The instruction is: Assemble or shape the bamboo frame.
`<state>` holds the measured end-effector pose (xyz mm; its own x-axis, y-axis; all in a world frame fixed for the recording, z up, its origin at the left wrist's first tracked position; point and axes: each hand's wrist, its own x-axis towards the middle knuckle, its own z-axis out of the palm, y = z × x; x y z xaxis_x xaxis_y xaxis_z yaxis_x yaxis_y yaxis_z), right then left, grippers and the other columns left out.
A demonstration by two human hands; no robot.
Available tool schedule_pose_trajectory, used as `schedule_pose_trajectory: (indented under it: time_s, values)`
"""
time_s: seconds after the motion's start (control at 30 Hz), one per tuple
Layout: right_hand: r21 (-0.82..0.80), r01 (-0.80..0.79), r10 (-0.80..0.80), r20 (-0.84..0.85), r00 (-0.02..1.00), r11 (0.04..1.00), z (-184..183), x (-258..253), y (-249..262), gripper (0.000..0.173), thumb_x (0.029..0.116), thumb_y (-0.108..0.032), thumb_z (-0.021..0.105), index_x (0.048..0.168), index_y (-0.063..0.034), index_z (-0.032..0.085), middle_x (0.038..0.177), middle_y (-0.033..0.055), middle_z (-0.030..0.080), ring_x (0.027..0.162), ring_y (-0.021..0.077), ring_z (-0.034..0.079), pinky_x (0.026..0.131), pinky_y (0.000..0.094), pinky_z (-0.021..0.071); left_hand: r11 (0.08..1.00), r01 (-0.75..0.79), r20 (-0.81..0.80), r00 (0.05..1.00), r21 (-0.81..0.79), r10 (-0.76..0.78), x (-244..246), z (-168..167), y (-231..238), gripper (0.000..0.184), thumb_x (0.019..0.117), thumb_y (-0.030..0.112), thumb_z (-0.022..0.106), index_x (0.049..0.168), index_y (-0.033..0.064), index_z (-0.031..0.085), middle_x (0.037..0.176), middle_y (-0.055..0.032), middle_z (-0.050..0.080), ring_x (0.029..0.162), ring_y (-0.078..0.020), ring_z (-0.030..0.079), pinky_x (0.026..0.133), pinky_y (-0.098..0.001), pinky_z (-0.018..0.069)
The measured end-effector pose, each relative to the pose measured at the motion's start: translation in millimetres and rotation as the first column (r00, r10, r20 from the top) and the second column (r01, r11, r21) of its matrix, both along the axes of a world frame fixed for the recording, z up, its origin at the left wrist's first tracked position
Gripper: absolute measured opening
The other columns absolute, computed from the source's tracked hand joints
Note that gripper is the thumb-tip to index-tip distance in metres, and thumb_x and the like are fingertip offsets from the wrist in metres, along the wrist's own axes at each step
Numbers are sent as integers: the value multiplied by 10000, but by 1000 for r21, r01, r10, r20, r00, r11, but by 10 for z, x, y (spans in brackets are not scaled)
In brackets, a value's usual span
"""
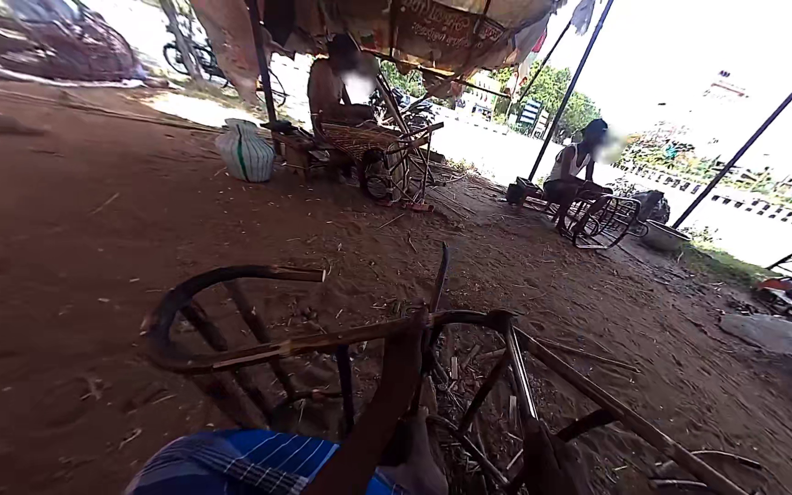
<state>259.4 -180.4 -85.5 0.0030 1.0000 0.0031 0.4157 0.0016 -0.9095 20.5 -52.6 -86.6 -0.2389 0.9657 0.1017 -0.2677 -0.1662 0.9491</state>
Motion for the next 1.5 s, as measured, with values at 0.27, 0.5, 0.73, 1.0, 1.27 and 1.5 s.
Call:
schedule_pose_trajectory:
  time_s: [0.27,0.5,0.73,1.0,1.27,1.5]
  values:
    - [117,-183,204,-208,957,976,310,-95,-316,543,1053,-615,379,872,-141,572,591,-69,422,444,53,378,397,248,357,994,-92,10,996,60,92,26,52,18,468,1067,490,497,1140,79,708,954,-131,752,722,-253,723,568,-402,609]
    - [108,-185,199,-136,971,977,255,-170,-168,583,1033,-659,386,846,-139,572,579,-38,420,429,97,390,391,285,374,985,-98,46,995,141,93,35,47,98,412,1087,397,500,1125,42,706,948,-150,759,750,-264,747,585,-388,626]
    - [-141,-172,173,-2,985,975,182,-243,103,593,1028,-662,352,884,-143,601,638,-8,461,503,140,454,464,334,422,980,-154,7,988,125,155,60,73,91,391,1080,397,514,1050,65,719,876,-91,742,725,-200,716,646,-355,611]
    - [507,-97,340,-411,846,856,998,-249,-271,483,1035,-626,390,897,-194,556,645,-95,423,470,-18,344,395,166,304,990,-94,135,988,106,79,47,51,153,417,1093,375,495,1129,3,682,941,-194,750,796,-333,761,661,-477,658]
    - [-88,-192,192,-4,981,977,169,-220,194,575,1035,-644,343,861,-151,582,614,-20,441,477,125,431,448,319,409,980,-126,130,986,152,107,61,12,174,404,1090,366,504,1149,6,676,888,-179,741,724,-299,744,632,-448,650]
    - [535,-88,317,-353,880,840,872,-268,-134,508,1022,-653,402,891,-196,578,621,-93,428,448,-7,363,380,176,334,979,-115,119,988,170,95,43,-17,234,405,1099,358,485,1173,10,680,901,-179,751,728,-289,753,611,-427,650]
